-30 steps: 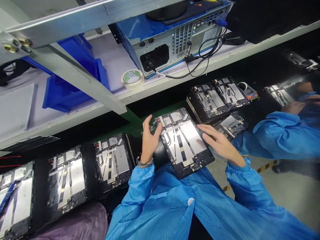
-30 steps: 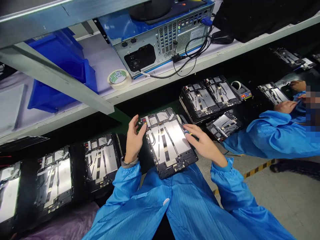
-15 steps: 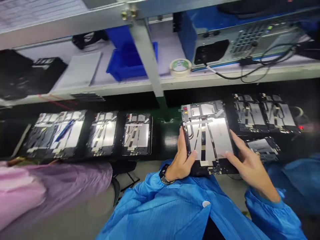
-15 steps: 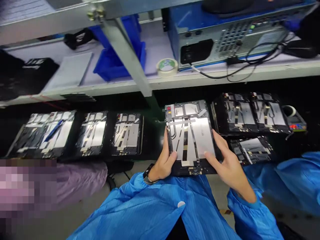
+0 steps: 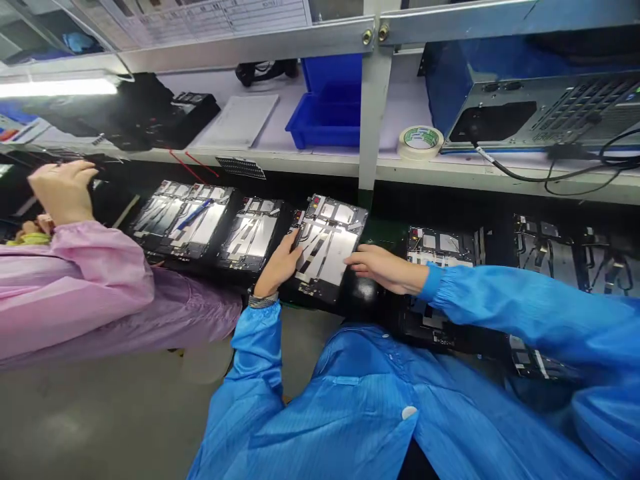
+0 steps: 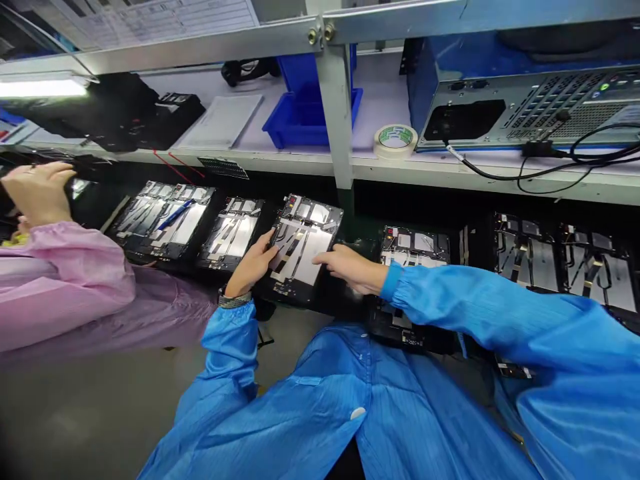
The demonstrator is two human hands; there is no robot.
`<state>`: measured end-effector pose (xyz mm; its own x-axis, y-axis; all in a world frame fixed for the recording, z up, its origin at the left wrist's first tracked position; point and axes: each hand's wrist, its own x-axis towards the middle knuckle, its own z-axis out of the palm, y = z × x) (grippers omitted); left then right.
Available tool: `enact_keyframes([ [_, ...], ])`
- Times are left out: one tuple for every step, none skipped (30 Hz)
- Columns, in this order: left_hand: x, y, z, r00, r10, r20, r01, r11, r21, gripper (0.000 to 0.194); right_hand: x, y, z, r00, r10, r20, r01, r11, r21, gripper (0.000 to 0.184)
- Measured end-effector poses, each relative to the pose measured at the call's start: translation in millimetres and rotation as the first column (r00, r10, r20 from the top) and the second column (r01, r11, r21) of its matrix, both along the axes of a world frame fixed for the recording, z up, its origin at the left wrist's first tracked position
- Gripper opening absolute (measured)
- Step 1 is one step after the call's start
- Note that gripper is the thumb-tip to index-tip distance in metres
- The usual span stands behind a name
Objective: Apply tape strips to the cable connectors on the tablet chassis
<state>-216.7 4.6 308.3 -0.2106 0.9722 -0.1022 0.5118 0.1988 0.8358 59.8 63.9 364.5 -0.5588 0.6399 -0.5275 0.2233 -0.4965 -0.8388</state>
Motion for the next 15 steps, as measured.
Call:
enact_keyframes([
  [-9, 2, -2.4, 0.998, 0.040, -0.056, -0.043, 0.998, -0.054, 0.055, -15, 1, -3.8, 1.000, 0.023, -0.011, -0.023, 0.997, -0.077, 0.038],
  [-15, 3, -4.2, 0.991, 0.068, -0.115, -0.080, 0.992, -0.103, 0.052, -27, 1, -6.6, 0.999, 0.040, -0.022, -0.043, 0.990, -0.133, 0.033],
  [-20, 5, -5.5, 0.980, 0.083, -0.182, -0.109, 0.984, -0.138, 0.051, -38, 1, -8.8, 0.998, 0.048, -0.034, -0.053, 0.987, -0.154, 0.030],
  [-23, 6, -6.3, 0.963, 0.083, -0.257, -0.126, 0.980, -0.156, 0.051, -46, 1, -10.6, 0.997, 0.058, -0.043, -0.064, 0.984, -0.164, 0.029],
  [-25, 8, -6.9, 0.939, 0.070, -0.336, -0.131, 0.978, -0.162, 0.051, -53, 0, -12.1, 0.997, 0.066, -0.048, -0.073, 0.983, -0.169, 0.028],
  [-26, 8, -7.4, 0.912, 0.050, -0.408, -0.126, 0.979, -0.160, 0.052, -58, 0, -13.7, 0.996, 0.075, -0.053, -0.083, 0.982, -0.172, 0.028],
  [-26, 8, -7.9, 0.885, 0.039, -0.464, -0.121, 0.981, -0.149, 0.053, -61, -2, -15.5, 0.995, 0.079, -0.058, -0.088, 0.981, -0.170, 0.029],
  [-26, 7, -8.5, 0.865, 0.035, -0.500, -0.118, 0.984, -0.136, 0.054, -63, -3, -17.4, 0.995, 0.081, -0.064, -0.091, 0.982, -0.163, 0.029],
  [-26, 6, -9.4, 0.856, 0.040, -0.516, -0.119, 0.986, -0.119, 0.056, -63, -5, -19.6, 0.994, 0.079, -0.069, -0.089, 0.985, -0.151, 0.030],
  [-26, 3, -10.5, 0.855, 0.051, -0.516, -0.120, 0.988, -0.100, 0.058, -63, -7, -21.8, 0.995, 0.074, -0.074, -0.084, 0.987, -0.134, 0.031],
  [-26, 0, -11.9, 0.860, 0.068, -0.505, -0.124, 0.989, -0.079, 0.060, -61, -10, -23.8, 0.995, 0.069, -0.074, -0.077, 0.990, -0.117, 0.033],
  [-26, -3, -13.5, 0.868, 0.085, -0.489, -0.131, 0.990, -0.060, 0.061, -59, -12, -25.6, 0.995, 0.067, -0.074, -0.074, 0.992, -0.101, 0.036],
  [-25, -6, -15.1, 0.877, 0.101, -0.469, -0.139, 0.989, -0.047, 0.061, -57, -14, -26.9, 0.995, 0.068, -0.078, -0.074, 0.994, -0.086, 0.038],
  [-24, -9, -16.7, 0.885, 0.115, -0.450, -0.148, 0.988, -0.038, 0.060, -55, -15, -27.9, 0.995, 0.062, -0.078, -0.068, 0.995, -0.069, 0.040],
  [-22, -10, -17.9, 0.890, 0.131, -0.437, -0.159, 0.987, -0.030, 0.060, -54, -16, -28.6, 0.996, 0.048, -0.075, -0.052, 0.997, -0.053, 0.042],
])
